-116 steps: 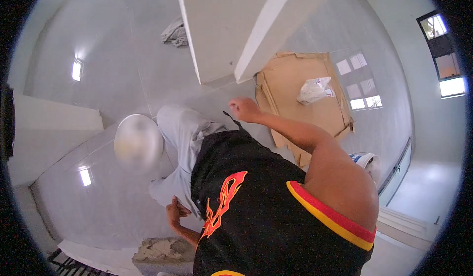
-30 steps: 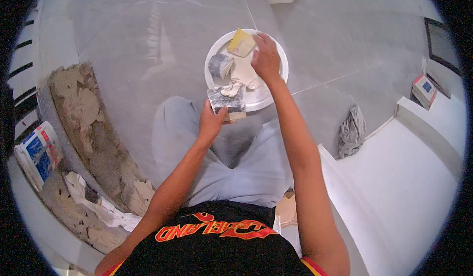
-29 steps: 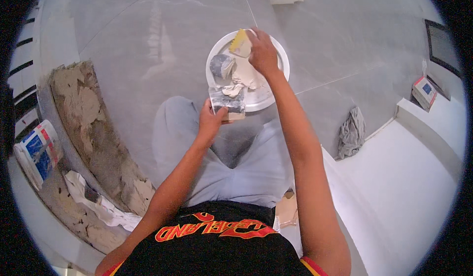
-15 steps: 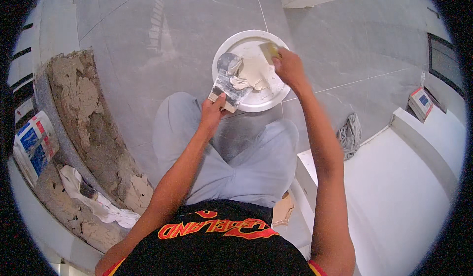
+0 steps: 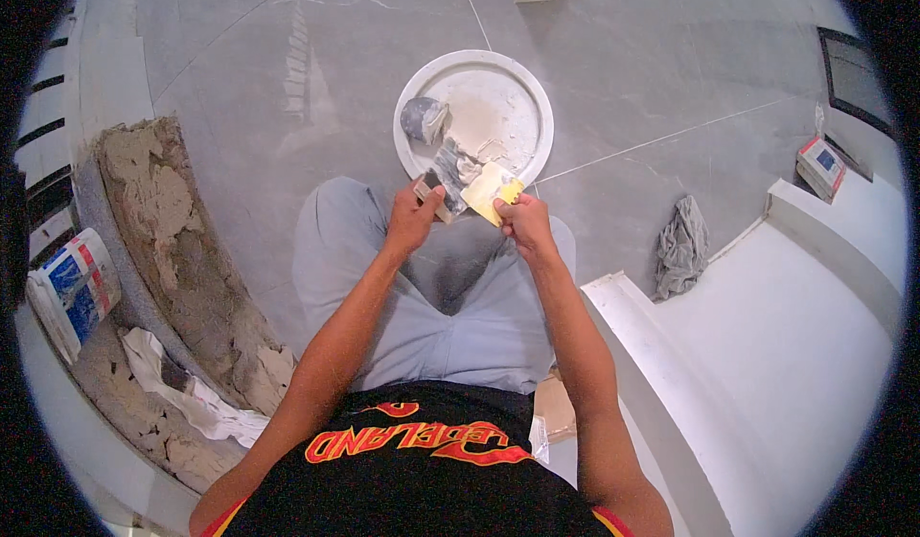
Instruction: Preparing plaster or joint compound by adding powder and water to a lid and mixing it with a spatula.
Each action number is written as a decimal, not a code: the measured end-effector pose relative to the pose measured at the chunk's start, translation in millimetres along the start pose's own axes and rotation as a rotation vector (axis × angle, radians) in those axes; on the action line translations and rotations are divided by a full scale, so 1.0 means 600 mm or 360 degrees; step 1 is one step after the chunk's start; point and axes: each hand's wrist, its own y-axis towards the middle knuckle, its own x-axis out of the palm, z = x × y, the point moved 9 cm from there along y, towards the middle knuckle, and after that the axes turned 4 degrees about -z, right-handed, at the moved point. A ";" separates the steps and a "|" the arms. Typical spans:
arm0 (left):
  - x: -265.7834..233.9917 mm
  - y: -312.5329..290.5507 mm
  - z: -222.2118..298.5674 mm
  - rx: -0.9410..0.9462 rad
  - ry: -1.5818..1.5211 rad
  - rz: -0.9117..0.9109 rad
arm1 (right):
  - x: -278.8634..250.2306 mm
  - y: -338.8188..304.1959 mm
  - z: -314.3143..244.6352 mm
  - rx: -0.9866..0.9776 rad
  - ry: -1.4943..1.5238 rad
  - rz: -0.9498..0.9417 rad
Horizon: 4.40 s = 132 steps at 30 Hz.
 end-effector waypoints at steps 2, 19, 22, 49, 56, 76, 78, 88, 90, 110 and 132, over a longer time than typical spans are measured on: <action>0.007 -0.004 0.014 0.0082 0.0302 -0.0079 | 0.010 0.003 -0.010 -0.0014 -0.0052 -0.0001; -0.066 0.019 -0.050 -0.0143 0.1322 0.0677 | 0.007 0.057 -0.159 -0.1045 -0.1005 0.0629; -0.090 0.054 -0.002 0.0203 0.1140 0.0914 | -0.013 0.062 -0.142 -0.0840 -0.0948 0.0536; -0.055 0.071 0.028 -0.0092 -0.0382 0.0353 | 0.080 -0.015 -0.037 -0.0381 0.0857 0.0038; -0.045 0.061 0.037 0.0044 -0.0201 0.0334 | 0.076 -0.009 -0.018 -0.0384 0.0837 0.0059; -0.058 0.052 0.035 0.0201 -0.0205 0.0602 | 0.096 0.001 -0.008 -0.0290 0.0916 -0.0004; -0.050 0.050 0.031 0.0174 -0.0226 0.0598 | 0.090 0.006 -0.003 -0.0299 0.0894 0.0004; -0.064 0.055 0.024 0.0266 0.0126 0.0615 | 0.084 0.006 -0.006 -0.0313 0.0769 0.0039; -0.059 0.050 0.026 0.0254 0.0040 0.0598 | 0.085 0.003 -0.005 -0.0245 0.0702 0.0079; -0.003 0.019 0.063 0.0299 0.0635 0.0155 | 0.035 0.068 -0.083 -0.0500 0.0570 0.0367; -0.096 0.046 -0.024 0.0035 0.0878 0.0601 | -0.177 0.014 -0.066 -0.0730 -0.1065 0.1220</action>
